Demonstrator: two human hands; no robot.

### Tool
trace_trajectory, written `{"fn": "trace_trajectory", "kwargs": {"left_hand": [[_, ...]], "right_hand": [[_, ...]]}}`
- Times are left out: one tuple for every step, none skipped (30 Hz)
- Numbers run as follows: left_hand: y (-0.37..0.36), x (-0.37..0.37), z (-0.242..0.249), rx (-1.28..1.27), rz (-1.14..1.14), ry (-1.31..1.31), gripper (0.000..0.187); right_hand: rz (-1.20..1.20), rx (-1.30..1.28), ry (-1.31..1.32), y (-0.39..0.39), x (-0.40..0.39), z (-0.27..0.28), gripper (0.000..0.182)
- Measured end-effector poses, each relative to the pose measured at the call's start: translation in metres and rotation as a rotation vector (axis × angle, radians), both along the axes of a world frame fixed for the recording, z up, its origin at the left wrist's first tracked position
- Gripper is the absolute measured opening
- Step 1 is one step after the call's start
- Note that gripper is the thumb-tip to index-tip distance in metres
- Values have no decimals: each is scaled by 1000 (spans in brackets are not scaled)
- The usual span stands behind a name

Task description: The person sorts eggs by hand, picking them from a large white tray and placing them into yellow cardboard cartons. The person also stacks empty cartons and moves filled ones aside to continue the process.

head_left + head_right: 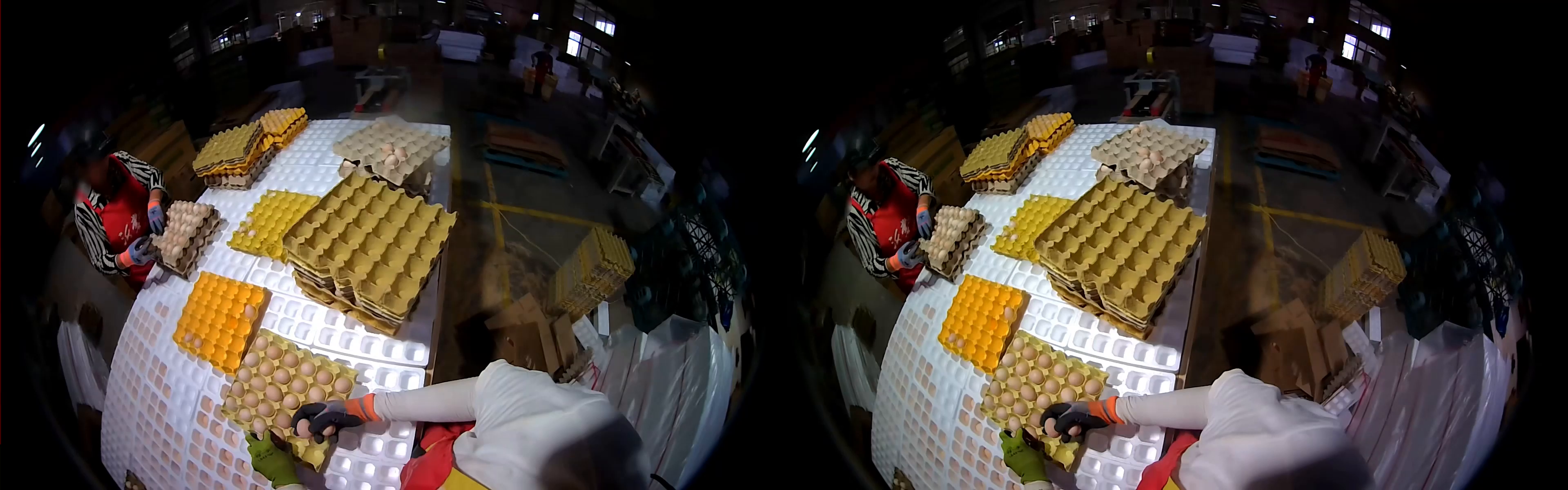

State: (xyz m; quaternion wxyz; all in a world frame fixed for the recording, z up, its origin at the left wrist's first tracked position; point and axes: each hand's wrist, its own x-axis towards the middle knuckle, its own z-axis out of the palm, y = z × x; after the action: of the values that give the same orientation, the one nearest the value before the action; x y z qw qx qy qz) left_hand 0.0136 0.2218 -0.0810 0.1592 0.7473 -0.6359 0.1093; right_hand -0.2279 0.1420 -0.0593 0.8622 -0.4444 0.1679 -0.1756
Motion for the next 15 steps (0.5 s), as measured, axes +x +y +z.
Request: {"fn": "trace_trajectory", "kwargs": {"left_hand": [[-5, 7, -4, 82, 33, 5, 37], [-9, 12, -4, 165, 66, 10, 38], [-12, 15, -4, 249, 100, 14, 38], [-16, 10, -1, 254, 110, -35, 39], [-22, 4, 1, 259, 127, -82, 39], [-24, 1, 3, 263, 143, -130, 40], [-23, 3, 4, 275, 112, -104, 40], [-22, 8, 5, 286, 81, -78, 40], [-22, 12, 5, 297, 51, -49, 40], [-18, 22, 2, 265, 29, 50, 40], [-11, 34, -4, 231, 5, 153, 40], [-7, 43, -7, 193, -26, 262, 39], [-4, 57, -7, 361, -2, 619, 39], [2, 55, 2, 322, 57, 928, 39], [7, 45, 14, 224, 108, 1178, 39]], "right_hand": [[11, -72, 47, -8, 0, 5, 39], [22, -142, 96, -18, 5, 9, 35], [33, -211, 144, -24, 12, 10, 32], [53, -577, 351, -27, 21, 9, 31], [79, -944, 558, -29, 31, 7, 30], [104, -1312, 763, -29, 44, 4, 30], [123, -1679, 966, -27, 59, 0, 29], [116, -1778, 1028, -24, 74, -31, 25], [124, -1781, 1011, -21, 80, -34, 24], [134, -1783, 996, -21, 84, -37, 23], [144, -1789, 985, -20, 89, -42, 22], [6, -2010, 975, -18, 96, -72, 28], [-30, -1991, 927, -17, 102, -100, 30], [-40, -1959, 867, -18, 104, -109, 33], [-54, -1930, 826, -18, 106, -116, 35]]}}
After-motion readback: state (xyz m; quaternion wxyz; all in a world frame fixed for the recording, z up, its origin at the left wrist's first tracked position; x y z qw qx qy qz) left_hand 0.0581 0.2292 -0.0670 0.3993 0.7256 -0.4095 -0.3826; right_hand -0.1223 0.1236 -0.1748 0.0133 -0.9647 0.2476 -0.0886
